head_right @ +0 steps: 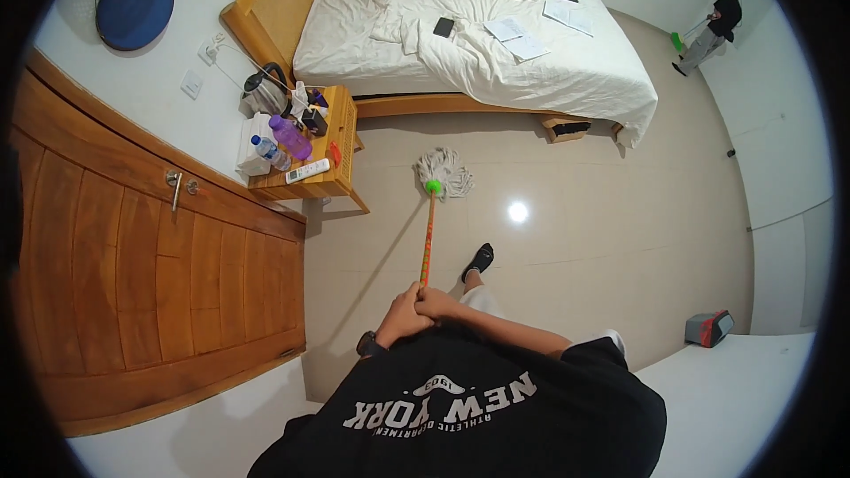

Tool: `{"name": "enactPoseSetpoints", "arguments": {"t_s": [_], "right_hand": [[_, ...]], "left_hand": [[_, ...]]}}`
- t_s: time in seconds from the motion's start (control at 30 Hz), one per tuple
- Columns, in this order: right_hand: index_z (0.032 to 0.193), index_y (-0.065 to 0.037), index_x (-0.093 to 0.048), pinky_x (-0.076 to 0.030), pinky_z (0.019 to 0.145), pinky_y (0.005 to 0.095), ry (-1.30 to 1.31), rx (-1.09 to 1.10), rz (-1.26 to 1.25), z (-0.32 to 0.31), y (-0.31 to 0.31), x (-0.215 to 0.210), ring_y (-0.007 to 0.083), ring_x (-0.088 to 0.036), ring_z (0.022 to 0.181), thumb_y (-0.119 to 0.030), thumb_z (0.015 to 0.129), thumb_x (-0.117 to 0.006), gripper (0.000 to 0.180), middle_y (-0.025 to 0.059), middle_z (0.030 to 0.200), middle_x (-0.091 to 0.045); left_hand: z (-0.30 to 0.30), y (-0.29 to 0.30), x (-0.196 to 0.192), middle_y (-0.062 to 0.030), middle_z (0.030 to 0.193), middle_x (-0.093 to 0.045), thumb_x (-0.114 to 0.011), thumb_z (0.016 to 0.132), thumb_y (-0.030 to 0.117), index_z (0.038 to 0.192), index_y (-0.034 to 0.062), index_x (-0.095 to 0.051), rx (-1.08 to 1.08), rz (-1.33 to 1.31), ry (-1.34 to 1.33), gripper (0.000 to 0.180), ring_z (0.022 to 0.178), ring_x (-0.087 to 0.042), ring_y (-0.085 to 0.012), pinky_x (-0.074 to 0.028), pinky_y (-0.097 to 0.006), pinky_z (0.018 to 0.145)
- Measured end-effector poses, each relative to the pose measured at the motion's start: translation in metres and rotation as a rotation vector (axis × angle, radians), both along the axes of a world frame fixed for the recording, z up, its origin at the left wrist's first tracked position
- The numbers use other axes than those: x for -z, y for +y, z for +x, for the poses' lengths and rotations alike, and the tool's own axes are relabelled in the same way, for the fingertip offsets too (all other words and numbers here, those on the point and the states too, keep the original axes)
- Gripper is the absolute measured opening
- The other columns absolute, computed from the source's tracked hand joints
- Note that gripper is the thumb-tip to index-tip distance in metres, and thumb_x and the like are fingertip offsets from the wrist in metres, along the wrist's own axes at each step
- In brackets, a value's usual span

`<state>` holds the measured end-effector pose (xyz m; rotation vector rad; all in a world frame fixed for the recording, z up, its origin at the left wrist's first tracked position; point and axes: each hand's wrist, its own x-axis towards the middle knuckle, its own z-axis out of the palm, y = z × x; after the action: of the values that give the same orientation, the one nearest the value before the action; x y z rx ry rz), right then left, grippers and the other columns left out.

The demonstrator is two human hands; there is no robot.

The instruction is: Mopping the floor of a hotel room.

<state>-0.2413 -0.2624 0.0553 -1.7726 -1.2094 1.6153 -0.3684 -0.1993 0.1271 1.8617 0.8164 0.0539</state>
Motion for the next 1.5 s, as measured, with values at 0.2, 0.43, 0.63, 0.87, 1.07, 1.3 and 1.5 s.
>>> {"name": "enactPoseSetpoints", "arguments": {"t_s": [0.2, 0.43, 0.63, 0.87, 1.07, 1.3, 1.5], "right_hand": [[0.095, 0.002, -0.066, -0.052, 0.073, 0.0382, 0.160, 0.130, 0.119, -0.006, -0.010, 0.029, 0.0293, -0.067, 0.077, -0.030, 0.076, -0.058, 0.038, 0.0179, 0.082, -0.069], [0.080, -0.004, -0.068, -0.053, 0.063, 0.0382, -0.125, 0.209, 0.012, -0.008, 0.015, 0.082, 0.0271, -0.068, 0.069, -0.030, 0.077, -0.052, 0.030, 0.0167, 0.069, -0.066], [0.076, -0.002, -0.065, -0.049, 0.055, 0.0359, 0.162, 0.164, 0.084, -0.012, -0.006, 0.029, 0.0207, -0.063, 0.058, -0.026, 0.079, -0.053, 0.027, 0.0104, 0.066, -0.064], [0.073, -0.003, -0.063, -0.042, 0.042, 0.0277, 0.512, 0.211, 0.110, 0.004, -0.001, 0.065, 0.0130, -0.056, 0.050, -0.018, 0.080, -0.052, 0.020, 0.0032, 0.060, -0.059], [0.071, -0.002, -0.062, -0.043, 0.045, 0.0305, 0.313, 0.317, 0.103, 0.025, 0.008, 0.068, 0.0138, -0.055, 0.050, -0.017, 0.072, -0.057, 0.016, 0.0033, 0.059, -0.058], [0.072, -0.001, -0.064, -0.048, 0.055, 0.0313, 0.141, 0.332, 0.062, 0.020, -0.025, -0.003, 0.0141, -0.059, 0.059, -0.017, 0.072, -0.059, 0.017, 0.0059, 0.063, -0.062], [0.081, 0.000, -0.064, -0.048, 0.057, 0.0302, 0.316, 0.264, 0.001, 0.033, -0.027, -0.035, 0.0141, -0.060, 0.065, -0.017, 0.077, -0.057, 0.019, 0.0053, 0.070, -0.064]], "left_hand": [[0.002, 0.002, 0.001, -0.0223, 0.087, -0.065, -0.076, 0.056, 0.013, 0.100, 0.0047, -0.049, 0.057, -0.034, 0.033, 0.052, 0.088, -0.062, -0.0435, -0.051, -0.046, 0.075], [0.000, 0.005, 0.109, -0.0082, 0.087, -0.065, -0.065, 0.060, -0.001, 0.111, 0.0038, -0.053, -0.077, -0.198, -0.236, 0.053, 0.086, -0.061, -0.0121, -0.050, -0.030, 0.074], [-0.008, -0.001, 0.013, -0.0148, 0.090, -0.068, -0.072, 0.057, 0.006, 0.105, 0.0030, -0.053, -0.055, -0.148, -0.152, 0.052, 0.090, -0.068, -0.0268, -0.052, -0.036, 0.079], [0.010, -0.001, 0.014, -0.0215, 0.089, -0.066, -0.067, 0.059, 0.010, 0.107, 0.0047, -0.055, -0.030, -0.065, -0.087, 0.050, 0.089, -0.064, -0.0409, -0.051, -0.043, 0.076], [0.036, 0.008, 0.063, -0.0196, 0.090, -0.066, -0.064, 0.061, 0.005, 0.110, 0.0029, -0.054, -0.031, 0.048, -0.143, 0.051, 0.088, -0.066, -0.0335, -0.051, -0.039, 0.077], [0.029, -0.015, -0.003, -0.0210, 0.104, -0.065, -0.071, 0.063, 0.015, 0.123, 0.0009, -0.050, 0.070, 0.033, -0.184, 0.065, 0.099, -0.063, -0.0382, -0.050, -0.043, 0.086], [0.034, -0.026, -0.013, -0.0200, 0.100, -0.066, -0.065, 0.064, 0.015, 0.119, 0.0042, -0.054, 0.039, 0.131, -0.232, 0.057, 0.098, -0.063, -0.0380, -0.050, -0.041, 0.084]]}}
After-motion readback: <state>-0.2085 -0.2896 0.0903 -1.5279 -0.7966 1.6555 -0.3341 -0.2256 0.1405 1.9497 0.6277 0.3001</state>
